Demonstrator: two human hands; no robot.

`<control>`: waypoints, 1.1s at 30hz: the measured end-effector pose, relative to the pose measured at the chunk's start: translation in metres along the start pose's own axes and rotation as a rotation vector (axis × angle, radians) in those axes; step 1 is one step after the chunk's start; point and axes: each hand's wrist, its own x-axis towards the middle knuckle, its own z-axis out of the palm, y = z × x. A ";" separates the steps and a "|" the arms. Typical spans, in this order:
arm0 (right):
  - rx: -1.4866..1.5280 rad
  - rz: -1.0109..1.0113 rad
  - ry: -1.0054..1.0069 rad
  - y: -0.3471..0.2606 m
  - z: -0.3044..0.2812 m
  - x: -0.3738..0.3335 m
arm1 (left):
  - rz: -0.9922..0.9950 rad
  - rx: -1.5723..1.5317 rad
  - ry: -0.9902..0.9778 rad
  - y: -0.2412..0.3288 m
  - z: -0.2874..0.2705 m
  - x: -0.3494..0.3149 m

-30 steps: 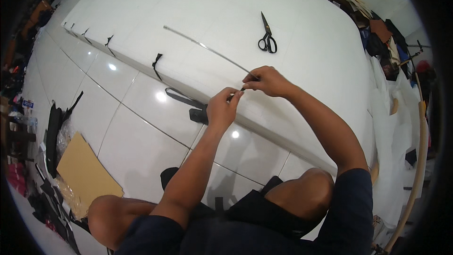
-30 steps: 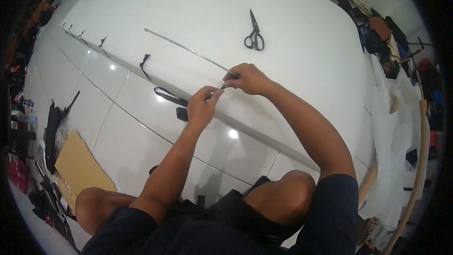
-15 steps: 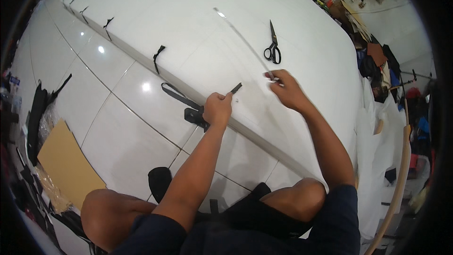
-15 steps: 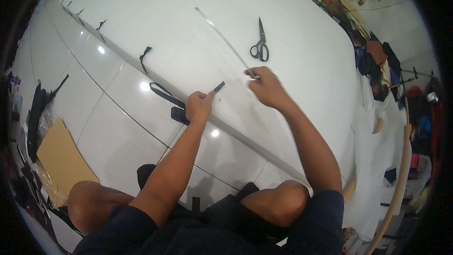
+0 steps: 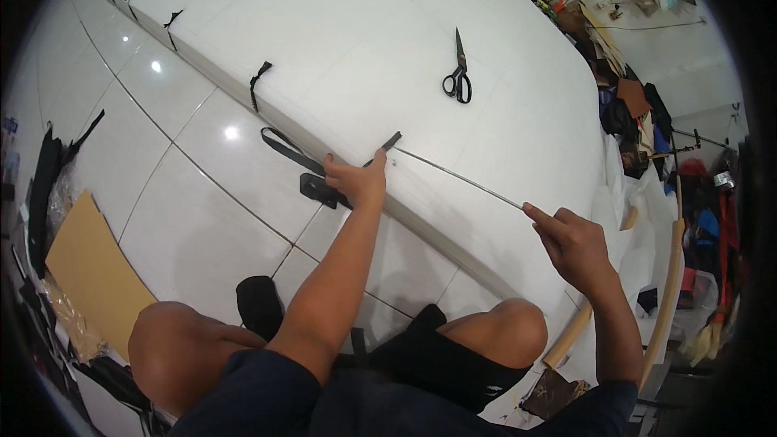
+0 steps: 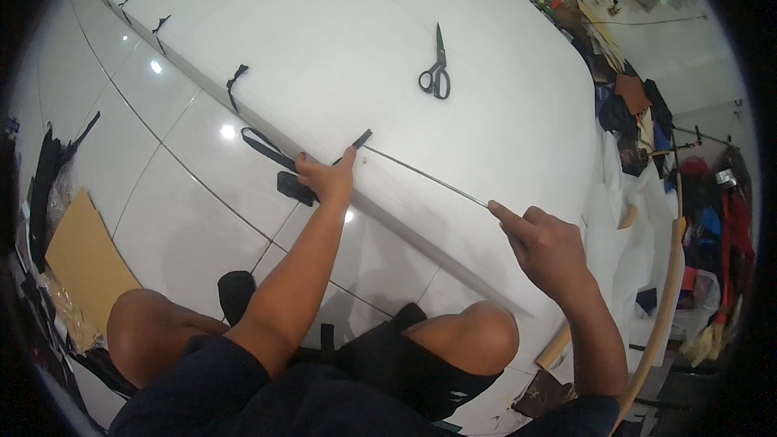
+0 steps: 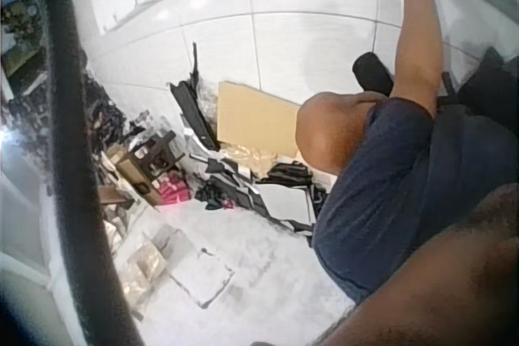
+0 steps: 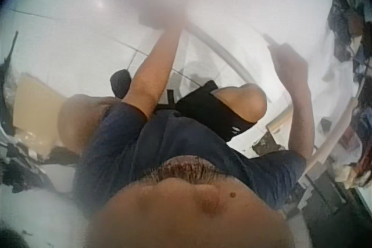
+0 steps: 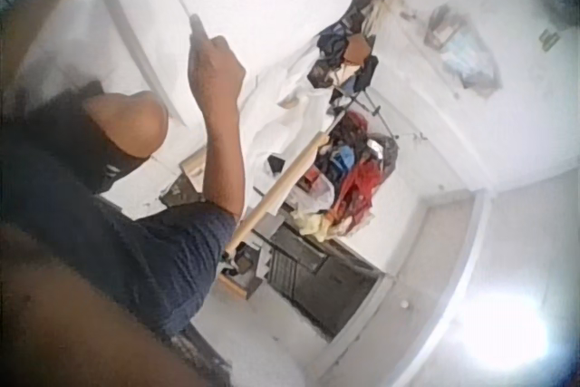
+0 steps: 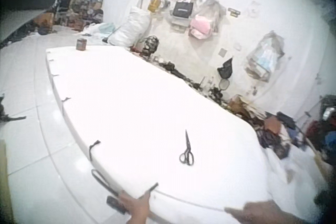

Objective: The person sits on the floor and attaches black straps to a large white foam block. They use a long metal tool to poke holes in the foam and thread the straps through, then cut the excess strap with scissors.

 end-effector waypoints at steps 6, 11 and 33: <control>0.001 -0.025 -0.009 -0.008 0.010 0.013 | -0.049 0.002 -0.026 0.006 0.000 0.001; -0.009 -0.052 -0.030 -0.011 0.012 0.021 | -0.103 0.056 -0.067 0.008 -0.004 0.002; -0.271 -0.176 -0.577 -0.094 -0.014 0.241 | -0.235 -0.088 -0.188 -0.004 -0.008 0.034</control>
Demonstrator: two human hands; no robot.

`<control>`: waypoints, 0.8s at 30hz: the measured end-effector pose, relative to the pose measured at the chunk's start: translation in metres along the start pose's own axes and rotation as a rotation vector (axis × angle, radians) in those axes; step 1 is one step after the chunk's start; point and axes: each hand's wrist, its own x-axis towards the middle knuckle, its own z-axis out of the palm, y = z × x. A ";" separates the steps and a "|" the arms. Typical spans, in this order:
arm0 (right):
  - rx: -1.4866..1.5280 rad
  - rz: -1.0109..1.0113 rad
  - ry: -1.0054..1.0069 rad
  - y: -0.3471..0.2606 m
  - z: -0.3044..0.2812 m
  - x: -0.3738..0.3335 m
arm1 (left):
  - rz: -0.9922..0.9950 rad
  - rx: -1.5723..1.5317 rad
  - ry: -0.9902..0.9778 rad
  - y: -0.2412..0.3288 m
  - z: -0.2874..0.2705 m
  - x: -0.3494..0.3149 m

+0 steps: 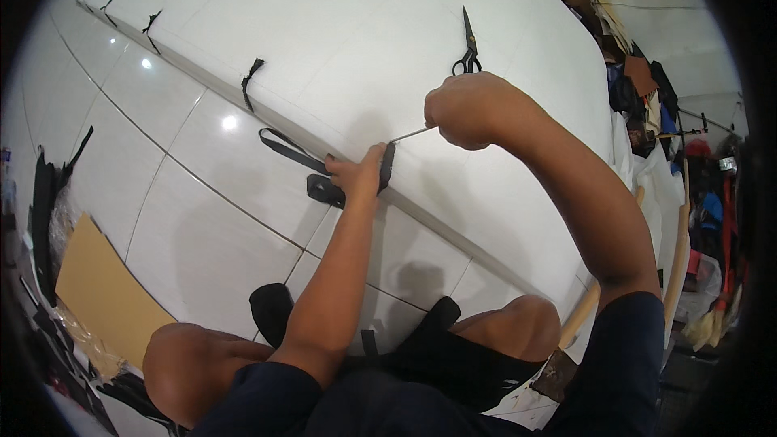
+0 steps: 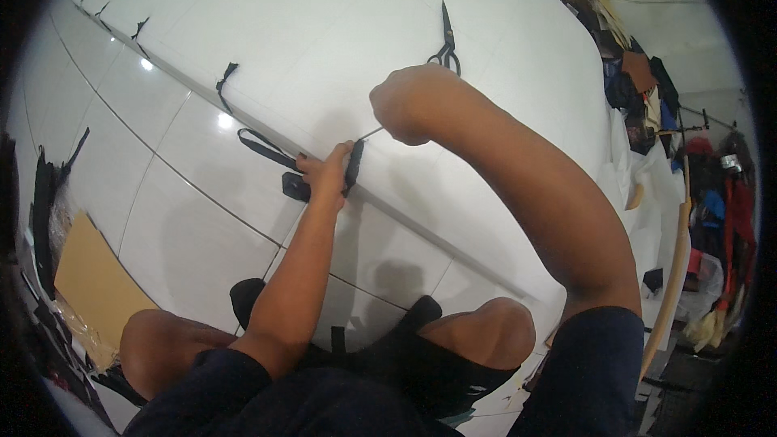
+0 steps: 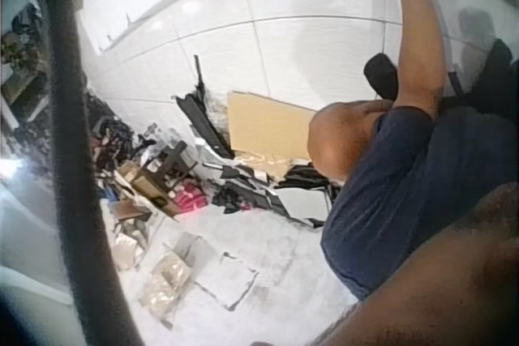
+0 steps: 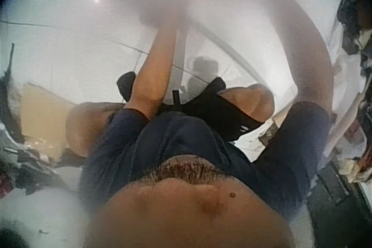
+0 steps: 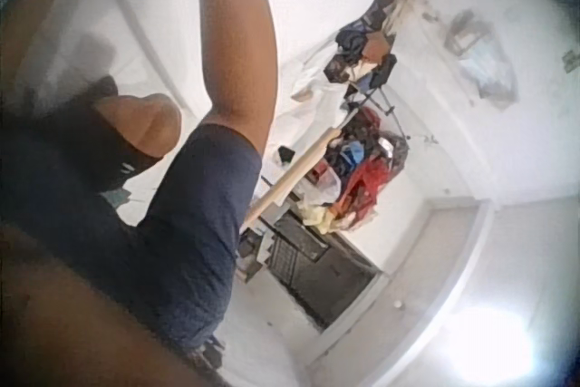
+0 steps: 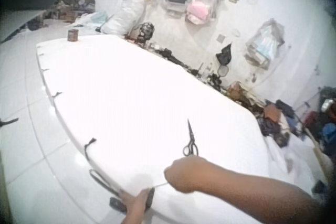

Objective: The person sits on the floor and attaches black straps to a large white foam block. They use a long metal tool to poke holes in the foam and thread the straps through, then cut the excess strap with scissors.

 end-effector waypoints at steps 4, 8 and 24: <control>0.002 -0.009 0.083 -0.005 0.011 -0.003 | 0.012 -0.114 -0.142 0.010 -0.028 0.013; 0.212 0.067 -0.006 0.008 0.006 -0.010 | 0.086 -0.193 -0.146 0.001 -0.028 0.019; 0.037 -0.066 0.183 0.001 0.003 0.010 | 0.217 -0.002 -0.108 -0.005 -0.036 0.062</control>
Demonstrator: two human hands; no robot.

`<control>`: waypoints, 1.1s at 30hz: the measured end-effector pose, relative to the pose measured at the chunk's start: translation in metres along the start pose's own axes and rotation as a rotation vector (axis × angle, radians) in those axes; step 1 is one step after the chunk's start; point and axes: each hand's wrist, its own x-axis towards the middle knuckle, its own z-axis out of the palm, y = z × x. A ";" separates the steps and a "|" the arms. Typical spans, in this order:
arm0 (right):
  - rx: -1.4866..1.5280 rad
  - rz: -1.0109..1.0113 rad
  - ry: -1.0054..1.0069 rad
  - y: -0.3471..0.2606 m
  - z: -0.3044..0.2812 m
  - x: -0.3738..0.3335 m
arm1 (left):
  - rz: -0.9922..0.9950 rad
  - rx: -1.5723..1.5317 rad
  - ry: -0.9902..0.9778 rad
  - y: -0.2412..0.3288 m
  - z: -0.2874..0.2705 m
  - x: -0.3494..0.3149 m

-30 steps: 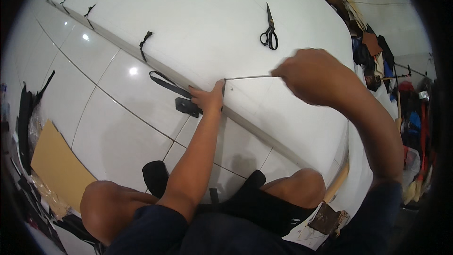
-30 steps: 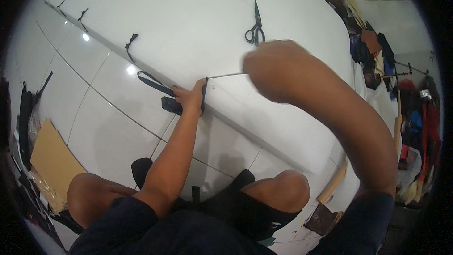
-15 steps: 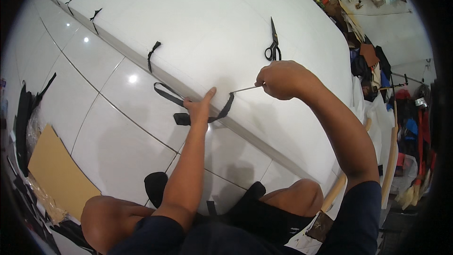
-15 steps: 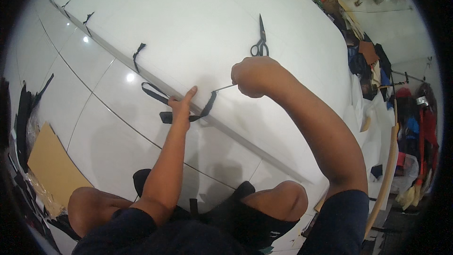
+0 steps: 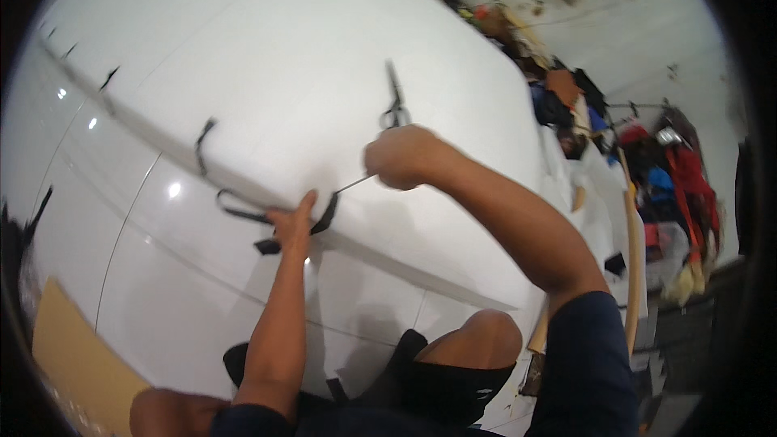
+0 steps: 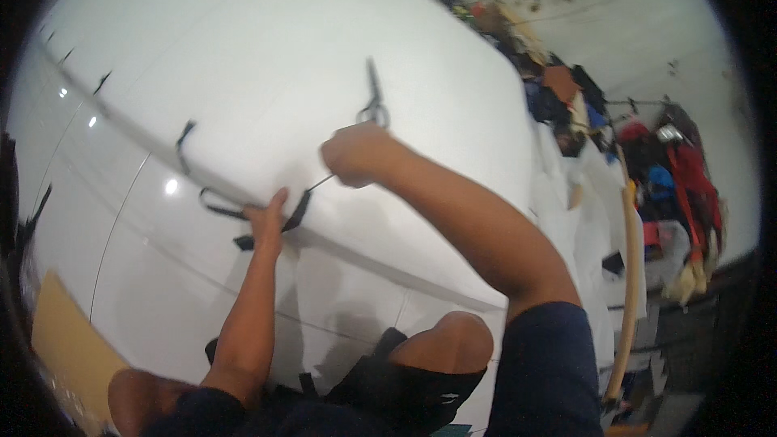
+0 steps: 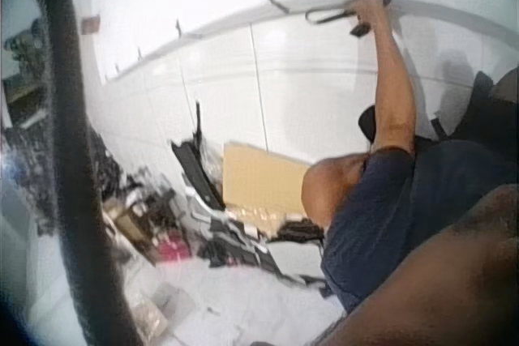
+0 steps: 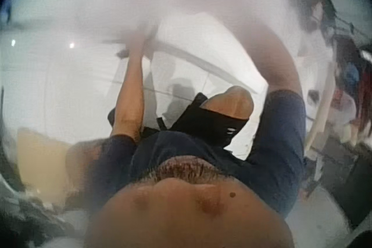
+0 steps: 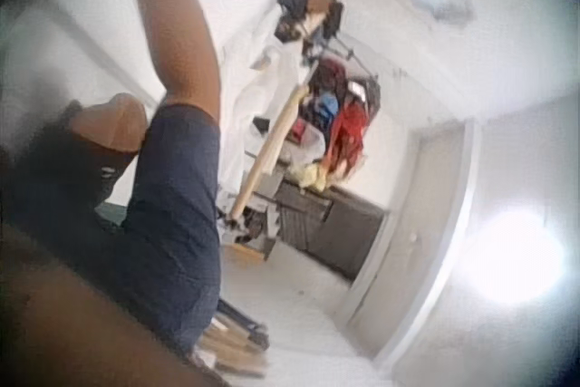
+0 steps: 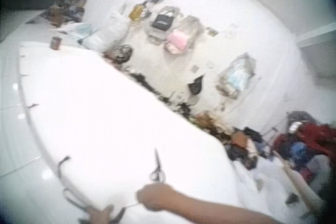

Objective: The person sits on the floor and attaches black straps to a large white foam block. They use a long metal tool to poke holes in the foam and thread the straps through, then cut the excess strap with scissors.

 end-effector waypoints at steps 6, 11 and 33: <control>0.058 0.085 -0.090 0.015 0.007 -0.013 | 0.033 0.094 -0.025 0.037 0.023 -0.051; 0.061 0.037 -0.104 0.016 0.006 -0.004 | 0.134 -0.167 -0.098 0.022 0.023 -0.047; 0.100 0.178 -0.146 0.004 0.001 -0.001 | -0.153 -0.864 -0.623 -0.041 0.011 -0.002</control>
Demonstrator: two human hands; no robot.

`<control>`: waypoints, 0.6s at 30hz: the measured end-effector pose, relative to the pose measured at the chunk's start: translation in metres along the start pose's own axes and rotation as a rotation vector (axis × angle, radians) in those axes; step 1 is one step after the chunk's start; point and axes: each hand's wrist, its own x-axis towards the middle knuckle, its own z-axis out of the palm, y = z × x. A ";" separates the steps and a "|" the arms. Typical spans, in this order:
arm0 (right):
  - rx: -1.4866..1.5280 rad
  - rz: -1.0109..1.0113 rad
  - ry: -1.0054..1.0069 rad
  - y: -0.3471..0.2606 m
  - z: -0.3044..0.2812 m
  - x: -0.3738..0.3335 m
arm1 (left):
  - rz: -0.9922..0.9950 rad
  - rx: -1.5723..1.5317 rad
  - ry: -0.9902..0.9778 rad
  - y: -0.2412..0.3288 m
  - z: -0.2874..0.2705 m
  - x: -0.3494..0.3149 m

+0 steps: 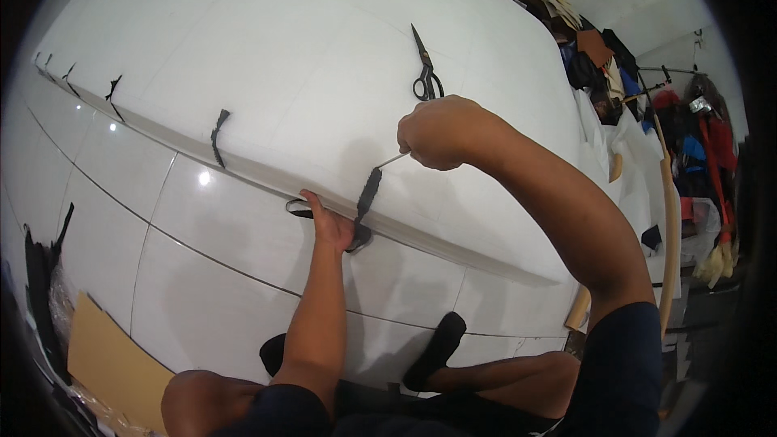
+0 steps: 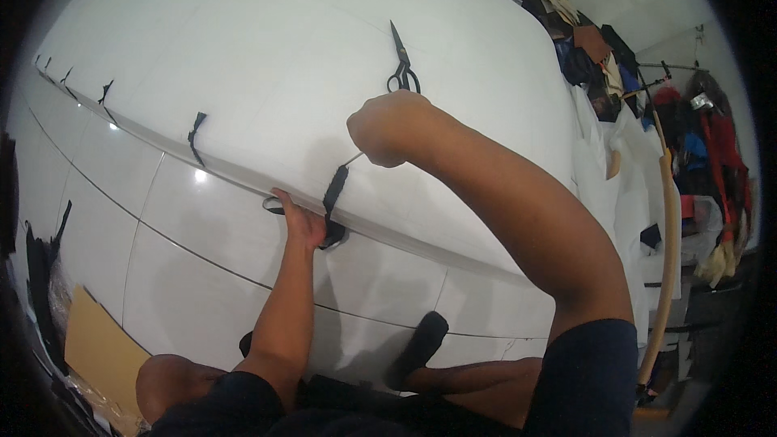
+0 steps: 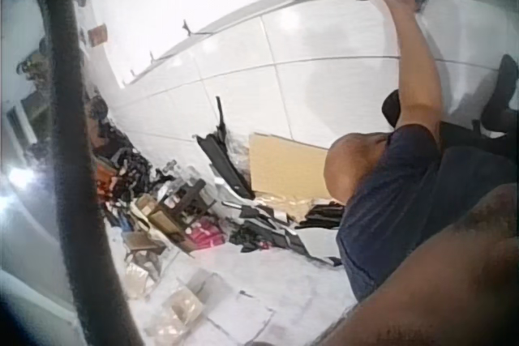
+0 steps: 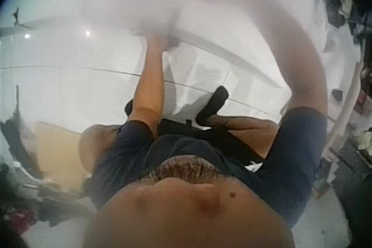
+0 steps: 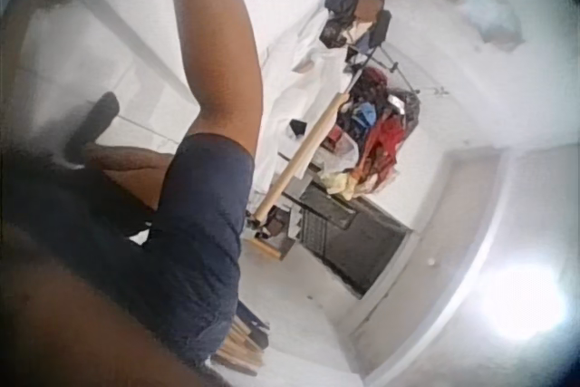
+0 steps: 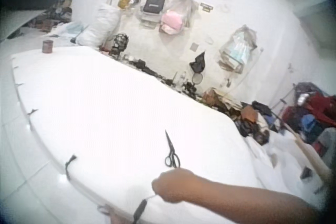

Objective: The person sits on the floor and attaches black straps to a large white foam block. They use a long metal tool to poke holes in the foam and thread the straps through, then cut the excess strap with scissors.

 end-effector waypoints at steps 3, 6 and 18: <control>0.022 -0.032 0.018 0.003 0.009 0.003 | -0.044 0.029 0.006 -0.001 0.008 -0.003; 0.049 -0.074 0.018 0.012 0.012 0.006 | -0.040 0.041 -0.019 -0.002 0.026 -0.008; -0.051 -0.108 0.036 0.008 -0.002 -0.014 | 0.074 -0.052 0.097 -0.012 0.014 0.009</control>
